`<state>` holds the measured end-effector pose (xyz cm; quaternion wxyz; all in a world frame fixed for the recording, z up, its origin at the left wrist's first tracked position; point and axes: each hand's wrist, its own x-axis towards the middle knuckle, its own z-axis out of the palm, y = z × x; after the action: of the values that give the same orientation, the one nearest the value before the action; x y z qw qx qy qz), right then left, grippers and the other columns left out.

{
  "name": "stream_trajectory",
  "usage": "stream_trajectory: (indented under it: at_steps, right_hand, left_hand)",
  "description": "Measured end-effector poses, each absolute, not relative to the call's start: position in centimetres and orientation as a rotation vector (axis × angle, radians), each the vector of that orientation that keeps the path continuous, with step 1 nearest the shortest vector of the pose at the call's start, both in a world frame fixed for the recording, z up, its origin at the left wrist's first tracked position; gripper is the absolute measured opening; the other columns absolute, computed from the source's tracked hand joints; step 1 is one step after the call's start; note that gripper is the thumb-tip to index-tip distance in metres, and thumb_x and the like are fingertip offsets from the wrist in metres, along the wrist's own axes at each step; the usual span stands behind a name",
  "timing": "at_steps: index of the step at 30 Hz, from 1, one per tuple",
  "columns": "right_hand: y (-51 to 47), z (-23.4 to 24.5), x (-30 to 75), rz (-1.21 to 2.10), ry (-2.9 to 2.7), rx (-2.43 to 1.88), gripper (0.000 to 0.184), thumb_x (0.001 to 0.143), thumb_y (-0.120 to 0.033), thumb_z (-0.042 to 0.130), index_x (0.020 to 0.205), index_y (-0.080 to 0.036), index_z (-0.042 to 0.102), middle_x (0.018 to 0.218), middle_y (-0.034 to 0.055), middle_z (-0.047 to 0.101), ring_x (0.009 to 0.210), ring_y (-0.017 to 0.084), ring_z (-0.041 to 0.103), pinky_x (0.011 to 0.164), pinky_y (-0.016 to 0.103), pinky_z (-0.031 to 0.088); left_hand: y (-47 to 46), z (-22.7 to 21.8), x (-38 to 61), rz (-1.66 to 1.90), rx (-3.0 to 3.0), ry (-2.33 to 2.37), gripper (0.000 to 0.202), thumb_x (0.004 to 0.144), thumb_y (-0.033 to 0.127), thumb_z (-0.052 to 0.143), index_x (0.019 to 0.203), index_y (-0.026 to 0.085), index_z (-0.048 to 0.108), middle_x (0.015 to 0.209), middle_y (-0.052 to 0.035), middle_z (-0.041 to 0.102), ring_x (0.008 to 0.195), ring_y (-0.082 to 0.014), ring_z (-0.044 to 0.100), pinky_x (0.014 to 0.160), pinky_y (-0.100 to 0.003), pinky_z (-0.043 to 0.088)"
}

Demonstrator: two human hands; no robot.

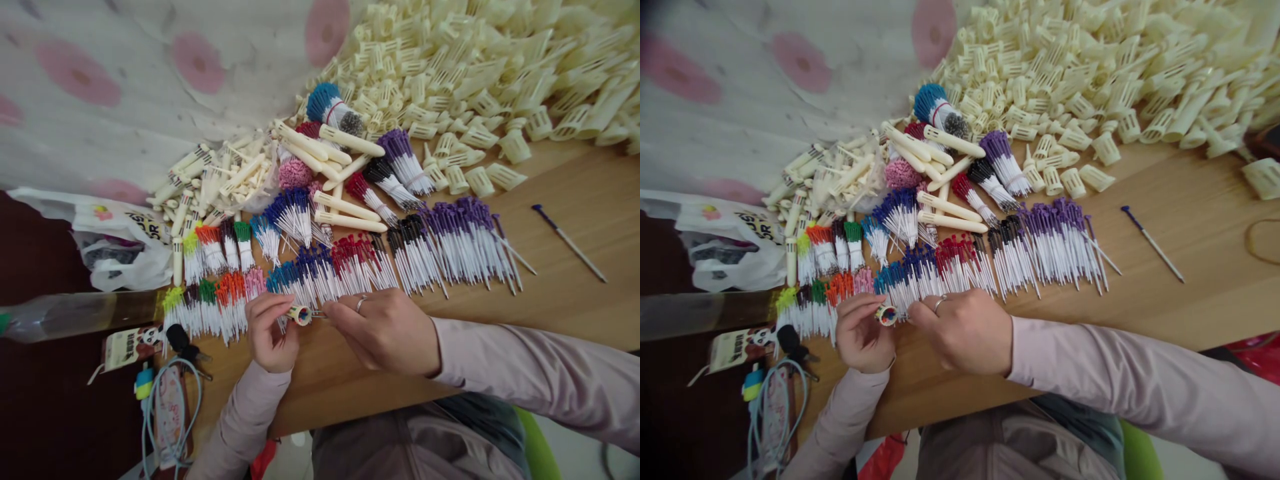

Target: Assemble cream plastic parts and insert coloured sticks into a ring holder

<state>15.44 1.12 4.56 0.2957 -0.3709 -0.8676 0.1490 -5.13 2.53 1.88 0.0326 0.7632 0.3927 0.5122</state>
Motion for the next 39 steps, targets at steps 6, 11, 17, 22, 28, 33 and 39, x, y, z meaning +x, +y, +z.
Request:
stream_trajectory:
  at_steps: [6,11,17,22,28,33,39]
  right_hand:
    - [0.99,4.13,15.31,0.387,-2.309,-1.006,0.008,0.083,-0.013,0.048,0.087,-0.015,0.055,0.065,-0.0006,0.059,0.047,0.012,0.047,0.045,0.03,0.016]
    - [1.03,4.36,15.35,0.375,-2.297,-1.025,0.009,0.086,-0.014,0.048,0.09,-0.014,0.055,0.068,0.0008,0.061,0.049,0.012,0.048,0.046,0.029,0.02]
    - [1.07,4.21,15.42,0.319,-2.238,-1.0,0.014,0.086,-0.01,0.042,0.089,-0.015,0.055,0.065,-0.0002,0.058,0.049,0.012,0.045,0.046,0.029,0.02]
    - [1.11,4.08,15.39,0.325,-2.261,-1.005,0.013,0.086,-0.011,0.043,0.086,-0.016,0.055,0.063,-0.0012,0.056,0.049,0.012,0.045,0.046,0.03,0.018]
    - [1.19,4.08,15.37,0.317,-2.292,-1.013,0.012,0.084,-0.01,0.044,0.085,-0.016,0.054,0.062,-0.0015,0.054,0.049,0.012,0.043,0.046,0.03,0.016]
    - [1.36,4.27,15.39,0.27,-2.296,-0.984,0.015,0.084,-0.008,0.042,0.086,-0.016,0.055,0.062,-0.0006,0.054,0.051,0.014,0.045,0.047,0.031,0.018]
    - [1.41,4.4,15.48,0.236,-2.276,-0.982,0.015,0.085,-0.008,0.042,0.084,-0.016,0.054,0.061,-0.0011,0.053,0.051,0.014,0.045,0.047,0.03,0.02]
  left_hand:
    - [2.54,1.79,-5.12,1.543,2.342,1.23,0.019,0.081,0.011,0.064,0.097,0.02,0.06,0.088,-0.0036,0.066,0.085,-0.0194,0.06,0.075,-0.039,0.051]
    - [2.61,1.62,-5.14,1.581,2.308,1.218,0.017,0.082,0.015,0.066,0.097,0.02,0.06,0.088,-0.0035,0.067,0.084,-0.0188,0.061,0.074,-0.038,0.051]
    - [2.57,1.66,-5.3,1.55,2.323,1.266,0.016,0.083,0.017,0.066,0.096,0.021,0.058,0.089,-0.0032,0.067,0.083,-0.0186,0.061,0.073,-0.038,0.052]
    - [2.56,1.6,-5.3,1.575,2.309,1.219,0.018,0.082,0.014,0.066,0.097,0.02,0.06,0.089,-0.0037,0.067,0.084,-0.0189,0.061,0.073,-0.039,0.051]
    - [2.66,1.47,-5.17,1.607,2.314,1.186,0.019,0.08,0.012,0.067,0.097,0.019,0.061,0.088,-0.0037,0.068,0.083,-0.019,0.061,0.072,-0.038,0.052]
    - [2.75,1.4,-5.31,1.581,2.333,1.186,0.018,0.082,0.015,0.067,0.097,0.021,0.06,0.087,-0.0033,0.068,0.083,-0.019,0.061,0.073,-0.038,0.052]
    - [2.81,1.33,-5.44,1.582,2.323,1.209,0.018,0.081,0.016,0.068,0.097,0.021,0.06,0.088,-0.0033,0.068,0.084,-0.0191,0.061,0.073,-0.038,0.051]
